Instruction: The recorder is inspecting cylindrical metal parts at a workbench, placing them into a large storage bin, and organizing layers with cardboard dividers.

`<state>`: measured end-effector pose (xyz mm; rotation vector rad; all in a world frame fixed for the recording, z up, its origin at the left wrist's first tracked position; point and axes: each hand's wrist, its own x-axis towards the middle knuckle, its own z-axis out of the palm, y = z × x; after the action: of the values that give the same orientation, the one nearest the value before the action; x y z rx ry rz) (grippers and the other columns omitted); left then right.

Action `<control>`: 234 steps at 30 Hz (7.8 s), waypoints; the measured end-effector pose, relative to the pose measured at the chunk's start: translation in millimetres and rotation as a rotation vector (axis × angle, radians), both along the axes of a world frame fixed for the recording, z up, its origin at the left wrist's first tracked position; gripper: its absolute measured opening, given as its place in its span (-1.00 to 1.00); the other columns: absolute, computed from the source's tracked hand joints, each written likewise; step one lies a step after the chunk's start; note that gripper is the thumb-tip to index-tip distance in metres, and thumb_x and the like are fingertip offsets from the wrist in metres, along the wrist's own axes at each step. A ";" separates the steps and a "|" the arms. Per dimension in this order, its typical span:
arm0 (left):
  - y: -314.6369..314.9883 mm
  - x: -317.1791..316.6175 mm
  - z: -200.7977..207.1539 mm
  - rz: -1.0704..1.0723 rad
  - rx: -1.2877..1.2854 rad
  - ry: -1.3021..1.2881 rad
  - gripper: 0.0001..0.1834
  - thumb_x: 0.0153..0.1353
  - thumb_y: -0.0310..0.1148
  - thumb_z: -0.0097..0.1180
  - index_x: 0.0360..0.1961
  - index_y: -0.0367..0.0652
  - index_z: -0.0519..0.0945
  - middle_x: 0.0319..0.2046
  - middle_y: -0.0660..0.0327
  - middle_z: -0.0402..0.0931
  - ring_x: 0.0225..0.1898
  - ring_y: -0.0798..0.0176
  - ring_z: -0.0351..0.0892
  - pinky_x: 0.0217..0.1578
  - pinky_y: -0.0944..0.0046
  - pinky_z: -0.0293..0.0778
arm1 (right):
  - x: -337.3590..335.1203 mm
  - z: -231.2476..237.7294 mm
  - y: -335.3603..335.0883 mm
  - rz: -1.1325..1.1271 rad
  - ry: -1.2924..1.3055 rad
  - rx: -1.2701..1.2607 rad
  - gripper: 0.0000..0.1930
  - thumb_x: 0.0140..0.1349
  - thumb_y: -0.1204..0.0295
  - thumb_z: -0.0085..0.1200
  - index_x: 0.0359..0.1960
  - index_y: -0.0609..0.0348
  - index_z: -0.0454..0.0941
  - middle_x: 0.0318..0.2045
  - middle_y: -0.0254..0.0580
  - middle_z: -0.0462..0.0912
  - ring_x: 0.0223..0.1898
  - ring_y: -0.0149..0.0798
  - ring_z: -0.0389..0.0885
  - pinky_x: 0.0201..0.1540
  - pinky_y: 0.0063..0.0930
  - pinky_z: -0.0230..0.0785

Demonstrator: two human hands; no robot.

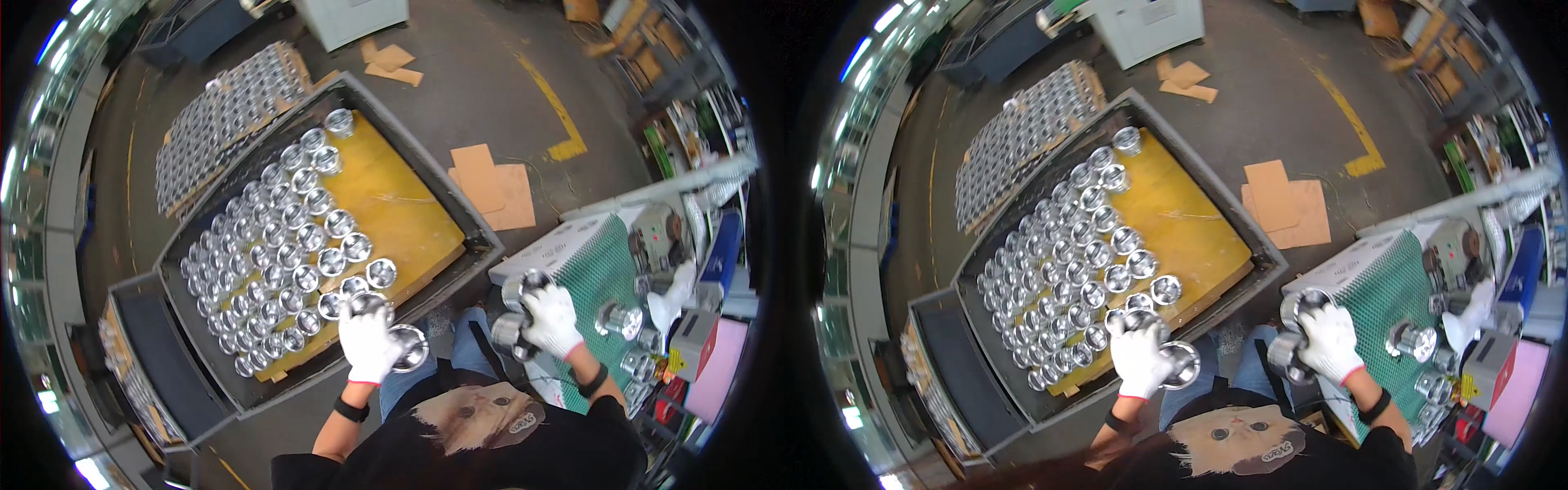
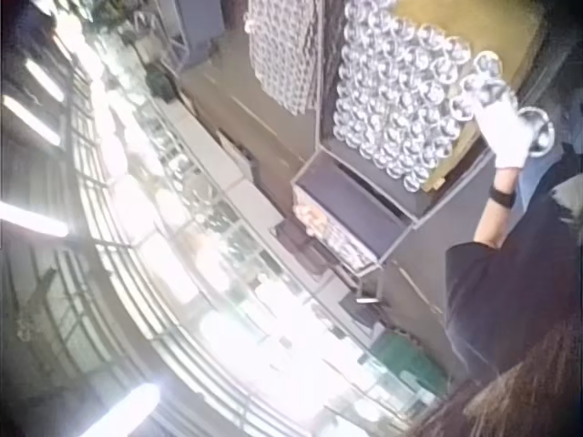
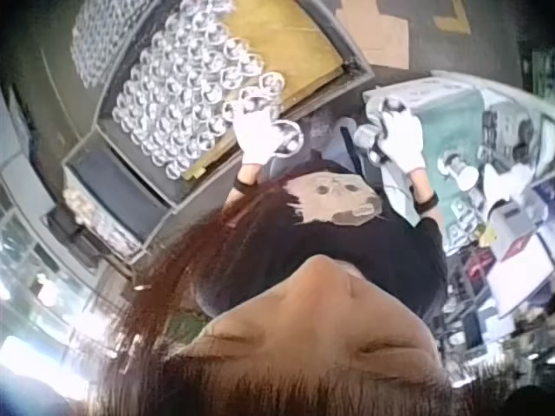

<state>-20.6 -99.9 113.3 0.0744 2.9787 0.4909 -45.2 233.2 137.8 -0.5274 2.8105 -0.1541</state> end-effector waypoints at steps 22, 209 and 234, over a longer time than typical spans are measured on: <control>-16.8 -110.5 -121.7 0.161 0.327 -0.027 -0.56 -0.17 -0.39 0.27 -0.16 -0.24 0.61 -0.55 0.01 0.56 -0.45 0.03 0.59 0.36 -0.10 0.08 | -322.8 -312.2 -356.7 0.760 0.020 0.016 -0.76 0.05 0.46 0.07 -0.20 0.10 0.60 -0.16 -0.01 0.59 -0.10 0.03 0.51 -0.05 -0.11 0.36; 274.4 47.6 51.3 -0.878 0.329 -0.448 0.02 -0.14 0.18 0.37 0.37 0.14 0.26 0.15 -0.08 0.35 0.07 -0.18 0.53 0.07 -0.04 0.49 | 225.4 -97.9 98.5 -1.499 -0.545 -2.412 -0.67 0.39 0.22 -0.05 0.04 0.16 0.48 0.03 -0.06 0.60 0.05 -0.03 0.55 0.15 0.03 0.36; 198.0 28.4 -30.9 -0.549 0.380 -0.253 -0.05 -0.09 0.03 0.41 0.30 -0.14 0.32 0.22 -0.07 0.33 0.14 -0.13 0.45 0.12 0.07 0.45 | 67.9 -47.5 139.9 -0.866 0.092 -0.258 -0.70 0.15 0.24 0.02 -0.44 0.23 0.66 -0.43 0.05 0.69 -0.33 0.00 0.70 -0.20 -0.19 0.54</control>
<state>7.8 98.0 82.4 0.7723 2.4315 0.8908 22.7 373.2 90.3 0.6853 2.9148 -0.6716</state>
